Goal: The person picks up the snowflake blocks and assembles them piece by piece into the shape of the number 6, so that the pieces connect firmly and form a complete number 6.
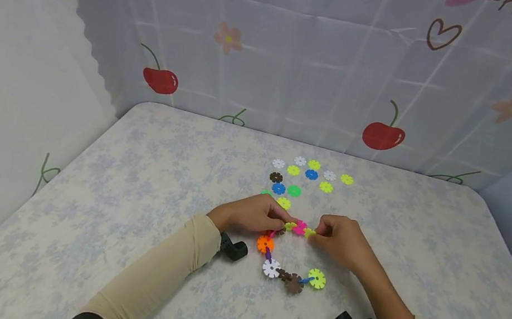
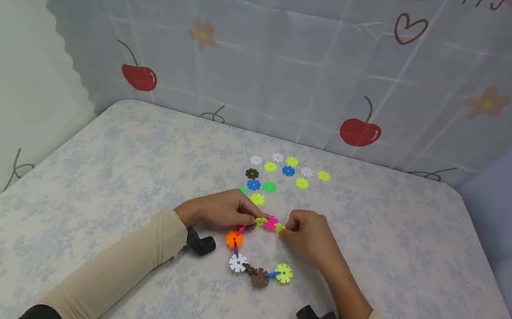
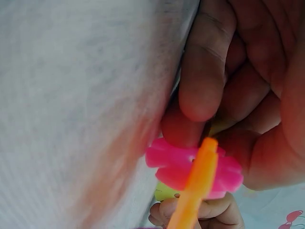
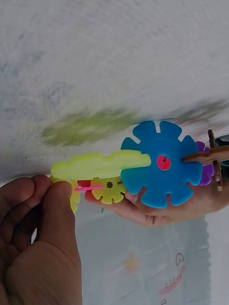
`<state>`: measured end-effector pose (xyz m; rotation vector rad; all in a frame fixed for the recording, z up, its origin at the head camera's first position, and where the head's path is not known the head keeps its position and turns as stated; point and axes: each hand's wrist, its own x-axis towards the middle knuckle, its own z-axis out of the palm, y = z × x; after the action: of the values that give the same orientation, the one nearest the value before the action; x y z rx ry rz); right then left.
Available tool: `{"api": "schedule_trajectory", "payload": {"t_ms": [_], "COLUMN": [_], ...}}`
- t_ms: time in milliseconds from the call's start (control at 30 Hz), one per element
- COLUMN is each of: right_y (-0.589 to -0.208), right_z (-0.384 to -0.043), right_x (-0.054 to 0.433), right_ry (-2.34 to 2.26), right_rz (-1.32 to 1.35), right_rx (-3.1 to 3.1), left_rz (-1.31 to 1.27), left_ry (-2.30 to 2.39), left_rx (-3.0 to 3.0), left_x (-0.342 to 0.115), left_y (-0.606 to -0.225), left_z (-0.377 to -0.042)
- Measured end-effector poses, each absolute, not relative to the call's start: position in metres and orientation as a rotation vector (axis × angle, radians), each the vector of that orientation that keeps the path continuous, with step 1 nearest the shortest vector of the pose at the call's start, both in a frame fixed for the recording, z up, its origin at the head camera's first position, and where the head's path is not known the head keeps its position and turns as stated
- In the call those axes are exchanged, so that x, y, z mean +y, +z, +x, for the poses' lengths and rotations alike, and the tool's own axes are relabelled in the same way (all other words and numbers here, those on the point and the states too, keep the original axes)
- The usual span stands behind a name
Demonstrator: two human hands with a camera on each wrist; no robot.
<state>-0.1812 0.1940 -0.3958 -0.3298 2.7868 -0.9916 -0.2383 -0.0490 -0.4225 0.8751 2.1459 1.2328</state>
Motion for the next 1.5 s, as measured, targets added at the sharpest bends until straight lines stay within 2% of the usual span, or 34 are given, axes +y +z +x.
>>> {"api": "schedule_trajectory", "payload": {"t_ms": [533, 733, 1000, 1167, 1500], "right_y": [-0.404, -0.409, -0.399, -0.391, -0.395], "right_z": [-0.182, -0.183, -0.189, -0.206, -0.271], "right_x": [0.188, 0.182, 0.189, 0.211, 0.231], "right_ry": [-1.006, -1.033, -1.021, -0.986, -0.807], "right_rz": [-0.417, -0.524, -0.54, -0.504, -0.27], "right_rx": [2.855, 2.843, 2.781, 2.778, 2.802], "left_rz": [0.863, 0.846, 0.854, 0.865, 0.871], "left_ry": [1.261, 1.301, 1.28, 1.257, 1.22], "left_rx": [2.102, 2.084, 2.106, 2.114, 2.163], "left_x": [-0.055, -0.057, -0.056, -0.055, -0.055], "left_y": [-0.423, -0.423, -0.422, -0.421, -0.421], "left_z": [-0.241, -0.245, -0.248, -0.248, -0.246]}}
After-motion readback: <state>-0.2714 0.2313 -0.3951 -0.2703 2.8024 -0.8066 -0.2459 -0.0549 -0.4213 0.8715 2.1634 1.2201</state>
